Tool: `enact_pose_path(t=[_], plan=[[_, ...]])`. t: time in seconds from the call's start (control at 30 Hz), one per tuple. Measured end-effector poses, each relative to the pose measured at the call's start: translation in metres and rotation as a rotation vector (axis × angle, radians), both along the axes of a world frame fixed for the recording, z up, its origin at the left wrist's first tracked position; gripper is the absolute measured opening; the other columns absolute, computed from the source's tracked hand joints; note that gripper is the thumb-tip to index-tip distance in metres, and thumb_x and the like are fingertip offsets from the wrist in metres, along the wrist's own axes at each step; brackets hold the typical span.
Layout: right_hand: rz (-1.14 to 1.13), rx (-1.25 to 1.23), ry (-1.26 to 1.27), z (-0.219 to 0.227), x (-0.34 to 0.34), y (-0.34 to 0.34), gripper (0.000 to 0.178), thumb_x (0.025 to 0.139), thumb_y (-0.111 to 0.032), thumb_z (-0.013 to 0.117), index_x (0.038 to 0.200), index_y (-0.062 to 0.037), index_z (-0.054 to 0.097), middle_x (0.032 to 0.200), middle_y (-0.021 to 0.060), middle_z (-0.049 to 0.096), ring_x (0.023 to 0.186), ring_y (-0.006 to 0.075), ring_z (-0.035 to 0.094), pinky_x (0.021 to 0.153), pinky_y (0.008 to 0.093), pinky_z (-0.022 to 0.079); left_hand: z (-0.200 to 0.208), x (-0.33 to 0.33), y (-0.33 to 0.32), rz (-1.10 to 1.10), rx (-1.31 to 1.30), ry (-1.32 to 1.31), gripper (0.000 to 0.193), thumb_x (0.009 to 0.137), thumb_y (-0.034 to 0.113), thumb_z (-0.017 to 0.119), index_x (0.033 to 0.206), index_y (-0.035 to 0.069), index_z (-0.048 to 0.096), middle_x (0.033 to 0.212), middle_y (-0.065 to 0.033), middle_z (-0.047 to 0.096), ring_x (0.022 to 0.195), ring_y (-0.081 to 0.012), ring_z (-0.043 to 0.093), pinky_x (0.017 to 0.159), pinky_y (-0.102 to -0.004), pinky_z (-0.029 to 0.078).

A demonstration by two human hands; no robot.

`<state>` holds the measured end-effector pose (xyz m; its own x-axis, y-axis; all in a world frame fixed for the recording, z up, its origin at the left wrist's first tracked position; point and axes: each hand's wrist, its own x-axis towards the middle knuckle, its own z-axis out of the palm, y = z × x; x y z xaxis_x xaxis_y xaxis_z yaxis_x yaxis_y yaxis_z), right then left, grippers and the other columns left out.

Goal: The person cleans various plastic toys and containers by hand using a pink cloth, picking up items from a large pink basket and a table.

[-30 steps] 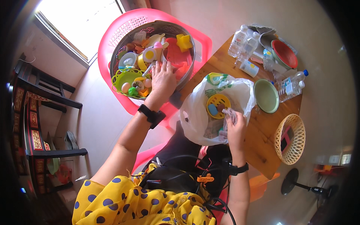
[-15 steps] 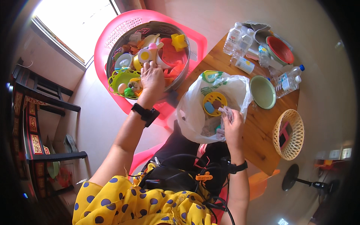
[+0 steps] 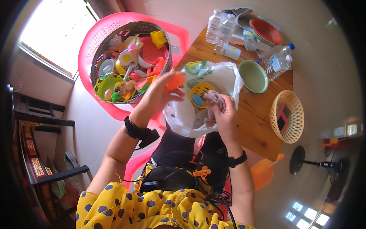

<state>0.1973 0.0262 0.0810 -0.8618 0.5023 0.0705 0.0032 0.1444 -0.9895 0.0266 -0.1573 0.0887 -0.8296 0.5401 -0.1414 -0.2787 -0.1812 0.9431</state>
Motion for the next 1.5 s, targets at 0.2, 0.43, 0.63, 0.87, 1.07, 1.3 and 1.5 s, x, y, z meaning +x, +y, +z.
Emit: enact_pose_path(t=[0.2,0.43,0.63,0.87,1.07,1.3,1.5], plan=[[0.083,0.661,0.258,0.033,0.008,-0.013,0.045,0.092,-0.023,0.073,0.129,-0.003,0.057,0.118,0.0159,0.056,0.109,0.0328,0.056,0.095,0.0397,0.048,-0.017,0.051,0.04,-0.433,0.433,-0.768,0.067,0.105,0.058,0.031,0.135,0.003,0.054,0.122,-0.0084,0.064,0.106,-0.0221,0.064,0.094,-0.0369,0.051],[0.066,1.147,0.197,0.018,0.008,-0.02,0.036,0.083,-0.008,0.075,0.118,-0.0022,0.067,0.114,0.0171,0.057,0.096,0.0345,0.065,0.084,0.0417,0.055,-0.027,0.078,0.066,-0.432,0.514,-0.85,0.061,0.107,0.054,0.028,0.13,0.004,0.055,0.124,-0.0097,0.062,0.118,-0.025,0.06,0.106,-0.0402,0.044],[-0.117,1.039,0.056,0.023,0.004,-0.027,0.024,0.088,-0.011,0.071,0.11,-0.0036,0.064,0.108,0.0157,0.054,0.088,0.0346,0.065,0.073,0.0413,0.057,-0.034,0.087,0.069,-0.365,0.438,-0.789,0.044,0.108,0.045,0.038,0.129,0.009,0.054,0.123,-0.0061,0.062,0.114,-0.0216,0.06,0.102,-0.0398,0.045],[-0.223,0.989,-0.087,0.019,-0.002,-0.023,0.019,0.093,-0.015,0.067,0.105,-0.0031,0.059,0.105,0.0172,0.052,0.084,0.0375,0.064,0.067,0.0437,0.056,-0.052,0.087,0.063,-0.591,0.503,-0.728,0.041,0.109,0.039,0.037,0.135,0.011,0.052,0.129,-0.004,0.06,0.118,-0.0195,0.058,0.102,-0.0374,0.045],[-0.262,0.986,-0.023,0.02,0.0,-0.004,0.024,0.092,-0.015,0.069,0.11,-0.0011,0.06,0.107,0.0183,0.053,0.084,0.038,0.065,0.069,0.0444,0.055,-0.039,0.091,0.063,-0.493,0.5,-0.759,0.05,0.11,0.044,0.031,0.141,0.009,0.048,0.138,-0.007,0.056,0.128,-0.0232,0.053,0.111,-0.0396,0.04],[0.102,1.107,0.101,0.018,0.017,-0.022,0.032,0.086,-0.004,0.07,0.118,-0.0002,0.065,0.113,0.0176,0.057,0.1,0.0366,0.063,0.085,0.0421,0.053,-0.037,0.072,0.067,-0.408,0.571,-0.866,0.053,0.11,0.043,0.03,0.134,0.001,0.05,0.13,-0.011,0.061,0.122,-0.0285,0.057,0.109,-0.0422,0.042],[0.212,0.763,0.111,0.027,0.02,-0.017,0.028,0.081,0.0,0.074,0.107,-0.007,0.07,0.106,0.0128,0.057,0.1,0.0335,0.062,0.085,0.04,0.053,-0.048,0.052,0.056,-0.516,0.768,-0.945,0.043,0.106,0.034,0.042,0.132,0.001,0.052,0.123,-0.0134,0.062,0.119,-0.0291,0.059,0.105,-0.0434,0.046]])
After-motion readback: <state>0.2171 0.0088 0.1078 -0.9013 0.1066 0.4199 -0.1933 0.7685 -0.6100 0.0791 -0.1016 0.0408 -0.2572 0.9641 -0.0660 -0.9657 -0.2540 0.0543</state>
